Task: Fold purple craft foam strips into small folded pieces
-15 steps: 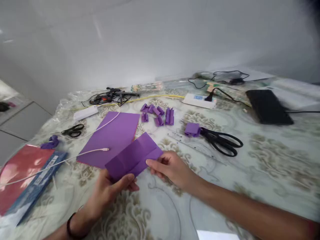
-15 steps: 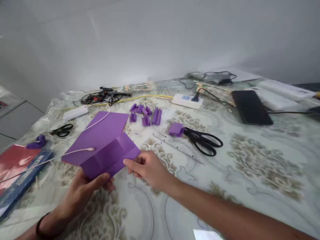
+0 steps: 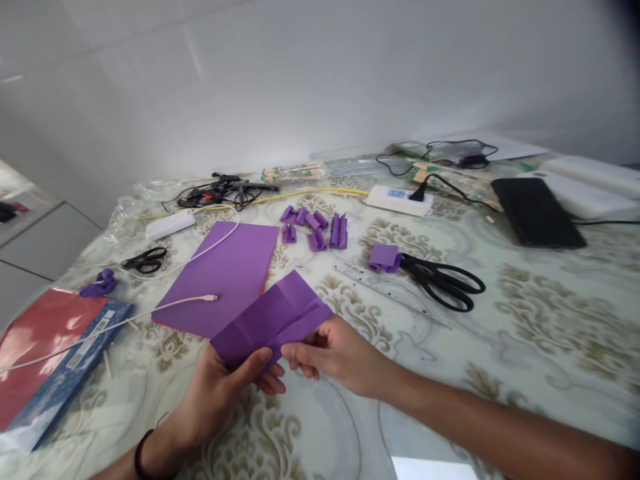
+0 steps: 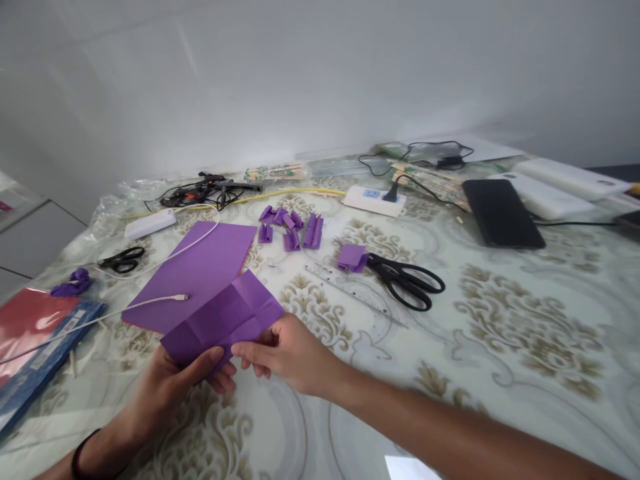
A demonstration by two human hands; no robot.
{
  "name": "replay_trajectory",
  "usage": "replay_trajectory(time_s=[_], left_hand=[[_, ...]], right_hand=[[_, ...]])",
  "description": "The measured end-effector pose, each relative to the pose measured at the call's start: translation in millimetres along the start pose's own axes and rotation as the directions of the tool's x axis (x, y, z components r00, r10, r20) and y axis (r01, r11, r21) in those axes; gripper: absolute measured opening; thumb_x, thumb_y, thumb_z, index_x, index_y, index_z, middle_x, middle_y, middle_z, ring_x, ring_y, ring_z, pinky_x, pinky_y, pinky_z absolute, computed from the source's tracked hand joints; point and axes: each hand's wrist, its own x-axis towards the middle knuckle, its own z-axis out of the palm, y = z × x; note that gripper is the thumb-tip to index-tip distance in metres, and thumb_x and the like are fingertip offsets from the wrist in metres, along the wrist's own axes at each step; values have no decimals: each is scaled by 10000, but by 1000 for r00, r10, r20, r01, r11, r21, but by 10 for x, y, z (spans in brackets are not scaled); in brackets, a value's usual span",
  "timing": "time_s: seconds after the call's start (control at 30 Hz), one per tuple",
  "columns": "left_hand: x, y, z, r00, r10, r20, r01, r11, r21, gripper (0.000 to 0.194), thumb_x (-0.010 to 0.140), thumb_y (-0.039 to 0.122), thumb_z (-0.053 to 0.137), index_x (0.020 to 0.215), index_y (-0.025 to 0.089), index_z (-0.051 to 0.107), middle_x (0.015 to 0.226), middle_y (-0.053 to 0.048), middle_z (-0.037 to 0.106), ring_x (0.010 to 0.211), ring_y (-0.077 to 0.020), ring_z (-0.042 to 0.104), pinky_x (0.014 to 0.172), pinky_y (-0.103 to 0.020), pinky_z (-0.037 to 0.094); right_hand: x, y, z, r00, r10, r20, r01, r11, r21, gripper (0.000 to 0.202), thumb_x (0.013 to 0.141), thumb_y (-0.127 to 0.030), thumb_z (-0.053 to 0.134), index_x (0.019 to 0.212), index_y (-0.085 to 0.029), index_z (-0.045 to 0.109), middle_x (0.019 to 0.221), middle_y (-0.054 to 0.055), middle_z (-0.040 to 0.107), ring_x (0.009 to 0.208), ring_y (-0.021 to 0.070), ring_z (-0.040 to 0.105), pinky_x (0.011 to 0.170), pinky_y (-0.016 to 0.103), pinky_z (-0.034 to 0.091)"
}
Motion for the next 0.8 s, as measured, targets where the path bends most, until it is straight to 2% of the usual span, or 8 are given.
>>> replay_trajectory(time_s=[0.27, 0.5, 0.8], left_hand=[[-16, -68, -46, 1000, -6, 2, 6, 1000, 7, 350, 896, 449, 736, 809, 118, 809, 738, -103, 808, 595, -224, 764, 589, -270, 636], [16, -8, -60, 1000, -18, -22, 19, 999, 32, 370, 879, 448, 744, 711, 122, 789, 649, -96, 780, 545, -208, 735, 550, -248, 602], [46, -20, -115, 999, -33, -33, 35, 999, 38, 358, 880, 435, 739, 713, 122, 785, 648, -99, 781, 535, -205, 725, 552, -252, 593]], right_hand=[[3, -3, 11, 1000, 0, -30, 0, 1000, -8, 490, 862, -584, 716, 640, -148, 689, 534, -2, 593, 480, 97, 513, 485, 232, 383], [25, -32, -31, 992, -34, -120, 27, 998, -58, 601, 893, -661, 617, 585, -152, 701, 453, 2, 558, 422, 96, 476, 463, 248, 366], [36, -13, -44, 989, -16, -144, 17, 1000, 12, 652, 878, -692, 581, 565, -135, 710, 457, 27, 574, 434, 107, 513, 457, 248, 361]])
